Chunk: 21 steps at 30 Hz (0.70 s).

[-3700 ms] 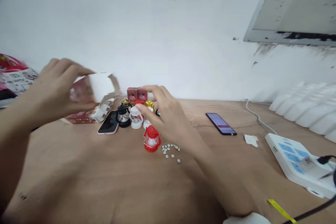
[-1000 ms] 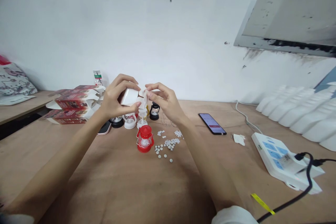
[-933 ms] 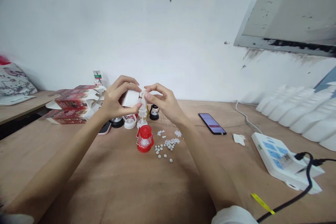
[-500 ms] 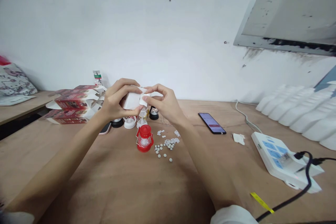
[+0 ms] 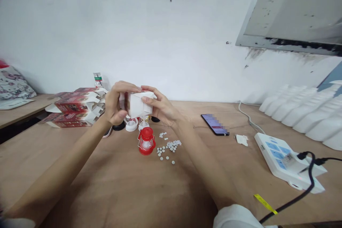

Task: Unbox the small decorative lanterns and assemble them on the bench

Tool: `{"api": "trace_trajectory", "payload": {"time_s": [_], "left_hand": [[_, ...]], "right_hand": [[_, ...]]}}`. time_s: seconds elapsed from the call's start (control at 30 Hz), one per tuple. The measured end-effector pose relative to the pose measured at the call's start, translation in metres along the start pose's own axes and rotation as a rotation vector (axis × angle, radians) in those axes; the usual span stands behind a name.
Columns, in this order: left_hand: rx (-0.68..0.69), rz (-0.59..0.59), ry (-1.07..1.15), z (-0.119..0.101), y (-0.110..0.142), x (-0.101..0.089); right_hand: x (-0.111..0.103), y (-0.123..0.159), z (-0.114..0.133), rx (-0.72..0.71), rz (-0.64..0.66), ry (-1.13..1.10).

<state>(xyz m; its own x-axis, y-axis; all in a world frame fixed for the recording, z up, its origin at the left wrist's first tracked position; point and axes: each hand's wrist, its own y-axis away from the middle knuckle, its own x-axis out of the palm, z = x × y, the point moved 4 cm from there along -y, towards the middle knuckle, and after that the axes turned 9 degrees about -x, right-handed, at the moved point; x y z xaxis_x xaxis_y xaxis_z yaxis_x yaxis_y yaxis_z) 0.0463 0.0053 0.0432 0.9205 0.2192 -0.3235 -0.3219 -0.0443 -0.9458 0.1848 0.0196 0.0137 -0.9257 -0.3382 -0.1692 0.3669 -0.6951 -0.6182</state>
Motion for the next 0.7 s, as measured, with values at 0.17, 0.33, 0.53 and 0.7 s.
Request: {"api": "trace_trajectory", "payload": {"time_s": [0.17, 0.33, 0.53, 0.7], "left_hand": [[-0.425, -0.095, -0.161, 0.025, -0.006, -0.023], [-0.593, 0.119, -0.061, 0.051, -0.003, -0.029], [-0.598, 0.331, -0.016, 0.044, -0.004, -0.021], [-0.5, 0.292, 0.05, 0.041, -0.001, -0.013]], "right_hand": [[0.001, 0.005, 0.019, -0.289, -0.102, 0.517], [0.024, 0.01, 0.022, -0.492, 0.148, 1.006], [0.014, 0.011, 0.028, -0.504, 0.101, 1.071], [0.004, 0.011, 0.035, -0.504, -0.003, 1.21]]}}
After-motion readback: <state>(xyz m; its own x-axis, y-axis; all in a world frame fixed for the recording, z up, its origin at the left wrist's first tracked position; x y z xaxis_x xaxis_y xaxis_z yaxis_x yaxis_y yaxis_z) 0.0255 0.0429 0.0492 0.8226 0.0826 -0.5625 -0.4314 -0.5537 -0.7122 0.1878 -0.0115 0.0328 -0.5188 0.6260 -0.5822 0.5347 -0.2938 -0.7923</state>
